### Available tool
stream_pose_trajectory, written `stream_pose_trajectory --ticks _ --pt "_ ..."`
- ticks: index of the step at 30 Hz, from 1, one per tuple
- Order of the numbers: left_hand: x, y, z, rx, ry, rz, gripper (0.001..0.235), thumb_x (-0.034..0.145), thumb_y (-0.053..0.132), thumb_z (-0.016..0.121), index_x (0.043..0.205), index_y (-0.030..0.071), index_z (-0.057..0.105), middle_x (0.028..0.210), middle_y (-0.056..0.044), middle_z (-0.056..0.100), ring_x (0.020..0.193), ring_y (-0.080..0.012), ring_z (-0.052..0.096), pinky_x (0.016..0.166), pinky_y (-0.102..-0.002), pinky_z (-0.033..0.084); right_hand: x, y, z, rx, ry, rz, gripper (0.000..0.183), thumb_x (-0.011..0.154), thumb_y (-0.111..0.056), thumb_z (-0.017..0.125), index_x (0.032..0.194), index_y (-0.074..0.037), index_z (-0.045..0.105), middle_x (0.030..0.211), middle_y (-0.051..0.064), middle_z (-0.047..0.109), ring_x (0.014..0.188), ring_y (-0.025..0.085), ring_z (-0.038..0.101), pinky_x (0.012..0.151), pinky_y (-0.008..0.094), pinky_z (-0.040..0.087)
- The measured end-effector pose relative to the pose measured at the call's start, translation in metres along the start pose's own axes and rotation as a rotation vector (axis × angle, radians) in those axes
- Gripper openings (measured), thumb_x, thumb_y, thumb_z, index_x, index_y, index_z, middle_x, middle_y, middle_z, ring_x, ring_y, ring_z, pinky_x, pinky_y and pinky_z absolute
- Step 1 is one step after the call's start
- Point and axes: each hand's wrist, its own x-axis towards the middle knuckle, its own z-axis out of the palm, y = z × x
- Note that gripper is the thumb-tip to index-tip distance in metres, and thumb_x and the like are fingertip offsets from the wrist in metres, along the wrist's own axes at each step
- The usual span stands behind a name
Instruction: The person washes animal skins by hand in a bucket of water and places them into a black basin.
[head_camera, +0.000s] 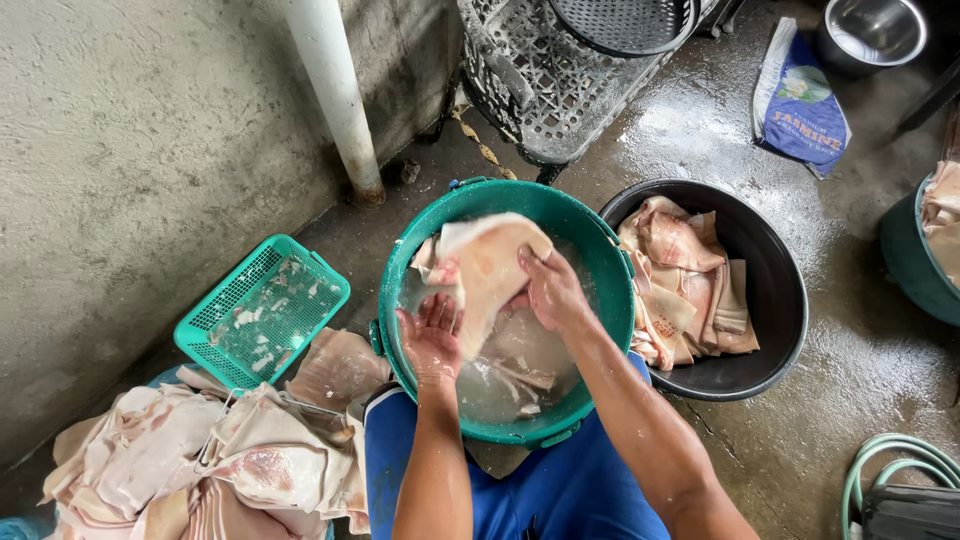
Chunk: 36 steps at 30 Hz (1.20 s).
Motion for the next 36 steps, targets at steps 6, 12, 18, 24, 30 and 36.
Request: stream_pose_trajectory --ticks 6,12,18,24,30,36 --pt "0.018 -0.004 -0.025 0.22 0.199 -0.01 0.098 0.086 0.073 0.052 0.163 0.016 0.028 0.162 -0.011 0.033 0.151 -0.0295 0.026 0.122 -0.053 0.014 0.069 0.019 -0.009 0.183 0.071 0.131 0.048 0.098 -0.038 0.05 0.137 -0.01 0.048 0.107 0.017 0.073 0.078 0.036 0.076 0.055 0.05 0.064" --pt "0.035 -0.017 -0.03 0.447 0.297 -0.086 0.093 0.084 0.054 0.071 0.16 0.016 0.035 0.16 -0.007 0.044 0.146 -0.028 0.037 0.117 -0.052 0.023 0.1 0.15 -0.066 -0.336 0.683 0.247 0.074 0.09 -0.041 0.076 0.147 -0.006 0.044 0.127 0.027 0.066 0.12 0.049 0.063 0.099 0.062 0.045" --pt "0.046 -0.024 -0.047 0.47 0.271 -0.114 0.062 0.084 0.036 0.077 0.139 0.021 0.054 0.134 -0.002 0.061 0.116 -0.0211 0.058 0.087 -0.041 0.044 0.078 0.2 -0.149 -0.927 0.735 0.086 0.075 0.085 -0.038 0.08 0.142 -0.002 0.045 0.129 0.024 0.059 0.117 0.036 0.059 0.096 0.045 0.05" --pt "0.042 -0.046 -0.061 0.919 0.192 -0.451 0.043 0.09 0.041 0.072 0.126 0.016 0.071 0.111 -0.007 0.065 0.097 -0.0254 0.054 0.071 -0.044 0.043 0.055 0.173 -0.176 -1.002 0.281 0.636 0.055 0.087 -0.032 0.076 0.128 -0.003 0.054 0.119 0.023 0.065 0.109 0.038 0.063 0.089 0.045 0.051" --pt "0.048 -0.061 -0.064 1.072 0.134 -0.625 0.064 0.09 0.064 0.067 0.135 0.02 0.061 0.11 0.002 0.057 0.093 -0.0177 0.051 0.089 -0.047 0.039 0.013 0.091 -0.097 -1.168 0.58 -0.101 0.035 0.089 -0.027 0.072 0.114 -0.004 0.063 0.109 0.022 0.071 0.101 0.039 0.066 0.082 0.046 0.053" --pt "0.039 -0.044 -0.069 0.372 0.045 -0.562 0.099 0.089 0.088 0.032 0.134 0.006 0.063 0.118 -0.015 0.068 0.104 -0.0332 0.06 0.099 -0.052 0.044 -0.045 0.07 -0.005 -1.4 0.241 -0.402 0.022 0.09 -0.029 0.068 0.095 -0.008 0.066 0.099 0.017 0.069 0.095 0.038 0.068 0.084 0.047 0.056"
